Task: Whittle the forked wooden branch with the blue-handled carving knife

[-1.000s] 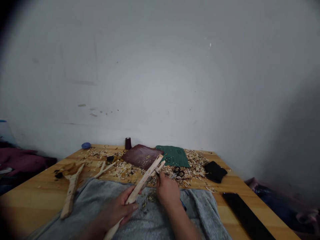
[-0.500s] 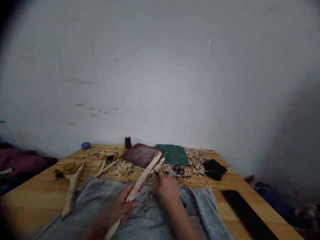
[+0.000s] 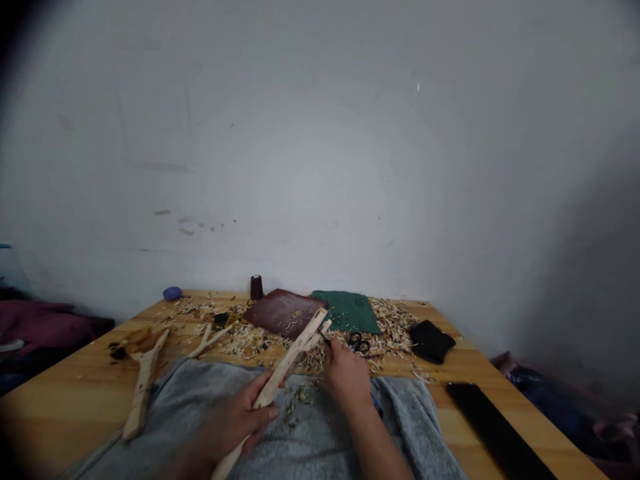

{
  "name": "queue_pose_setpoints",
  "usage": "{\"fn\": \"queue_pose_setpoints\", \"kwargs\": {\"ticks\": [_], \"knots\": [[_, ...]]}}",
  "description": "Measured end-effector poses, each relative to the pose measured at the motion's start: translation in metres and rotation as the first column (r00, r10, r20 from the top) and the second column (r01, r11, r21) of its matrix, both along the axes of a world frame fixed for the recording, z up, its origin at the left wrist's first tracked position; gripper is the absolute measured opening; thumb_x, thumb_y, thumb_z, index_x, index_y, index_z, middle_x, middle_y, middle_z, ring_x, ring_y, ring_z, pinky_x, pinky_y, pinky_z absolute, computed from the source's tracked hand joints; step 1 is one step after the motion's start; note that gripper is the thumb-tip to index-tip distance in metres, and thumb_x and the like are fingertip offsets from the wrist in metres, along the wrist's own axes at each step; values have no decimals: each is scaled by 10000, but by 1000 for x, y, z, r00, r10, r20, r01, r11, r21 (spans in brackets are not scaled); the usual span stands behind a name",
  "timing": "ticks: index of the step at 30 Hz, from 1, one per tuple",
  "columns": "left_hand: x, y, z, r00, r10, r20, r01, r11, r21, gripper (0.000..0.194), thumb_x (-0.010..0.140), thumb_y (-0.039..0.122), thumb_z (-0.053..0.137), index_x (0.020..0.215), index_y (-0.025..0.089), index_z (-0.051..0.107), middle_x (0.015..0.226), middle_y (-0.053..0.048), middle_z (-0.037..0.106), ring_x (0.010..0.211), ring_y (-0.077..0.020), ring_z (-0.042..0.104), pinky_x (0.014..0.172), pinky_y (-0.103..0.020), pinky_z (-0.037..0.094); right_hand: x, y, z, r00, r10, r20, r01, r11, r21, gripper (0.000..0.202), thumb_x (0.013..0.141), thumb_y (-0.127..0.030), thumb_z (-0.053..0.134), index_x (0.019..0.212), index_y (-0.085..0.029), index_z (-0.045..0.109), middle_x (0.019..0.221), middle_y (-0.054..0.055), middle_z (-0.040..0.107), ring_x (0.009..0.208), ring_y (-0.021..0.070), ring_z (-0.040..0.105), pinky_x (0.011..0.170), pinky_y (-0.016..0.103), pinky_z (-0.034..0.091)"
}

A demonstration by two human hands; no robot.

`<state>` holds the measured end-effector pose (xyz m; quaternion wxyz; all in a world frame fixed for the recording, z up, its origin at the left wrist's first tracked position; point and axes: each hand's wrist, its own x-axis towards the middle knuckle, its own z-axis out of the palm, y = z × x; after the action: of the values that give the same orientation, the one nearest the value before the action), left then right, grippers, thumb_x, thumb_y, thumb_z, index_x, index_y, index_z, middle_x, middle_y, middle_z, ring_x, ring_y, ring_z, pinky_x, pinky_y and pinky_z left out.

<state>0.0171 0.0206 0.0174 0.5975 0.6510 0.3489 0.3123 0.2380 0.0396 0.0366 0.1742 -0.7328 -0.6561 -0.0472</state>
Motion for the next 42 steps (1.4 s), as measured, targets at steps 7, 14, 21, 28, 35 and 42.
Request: {"fn": "queue_pose_setpoints", "kwargs": {"ticks": [7, 14, 21, 28, 35, 42], "knots": [[-2, 2, -1, 999, 25, -19, -25, 1000, -9, 560, 772, 428, 617, 1243, 199, 421, 493, 106, 426, 319, -39, 312, 332, -169, 199, -13, -3, -5, 995, 98, 24, -98, 995, -17, 284, 936, -329, 322, 1002, -235, 582, 853, 60, 700, 721, 203, 664, 593, 257, 385], [0, 2, -3, 1000, 17, 3, -17, 1000, -9, 589, 742, 474, 637, 1228, 199, 450, 526, 93, 445, 333, -45, 315, 340, -182, 208, -4, -1, -1, 1000, 2, 12, -2, 1000, -24, 287, 945, -307, 310, 1001, -222, 579, 827, 68, 703, 732, 205, 665, 588, 258, 386], [0, 5, -8, 1000, 18, 15, -18, 1000, -20, 589, 739, 500, 638, 1204, 191, 452, 523, 97, 457, 309, -37, 330, 301, -164, 212, -9, 0, -7, 998, 63, 14, -63, 998, 0, 262, 945, -305, 327, 972, -226, 575, 824, 61, 704, 709, 196, 668, 562, 248, 366], [-2, 11, -20, 998, -14, 68, 15, 1000, -6, 590, 724, 529, 654, 1188, 213, 473, 601, 71, 491, 311, -10, 316, 299, -152, 205, -6, 3, -10, 998, 61, 16, -61, 998, -16, 262, 941, -317, 333, 996, -233, 574, 821, 64, 706, 710, 205, 670, 565, 254, 376], [-1, 8, -12, 999, 3, 46, -2, 1000, -26, 566, 713, 507, 657, 1178, 232, 488, 565, 80, 467, 303, -18, 282, 304, -169, 194, -2, 4, -8, 1000, 17, 8, -17, 1000, -2, 271, 943, -307, 317, 1001, -228, 570, 822, 68, 707, 712, 205, 670, 578, 255, 386], [0, 8, -13, 1000, 20, 12, -20, 999, -32, 570, 727, 463, 631, 1227, 249, 460, 527, 85, 448, 310, -36, 299, 312, -171, 210, -11, 2, -12, 994, 104, 20, -103, 995, -9, 249, 933, -298, 335, 952, -231, 574, 815, 60, 704, 696, 217, 673, 552, 259, 374]]}}
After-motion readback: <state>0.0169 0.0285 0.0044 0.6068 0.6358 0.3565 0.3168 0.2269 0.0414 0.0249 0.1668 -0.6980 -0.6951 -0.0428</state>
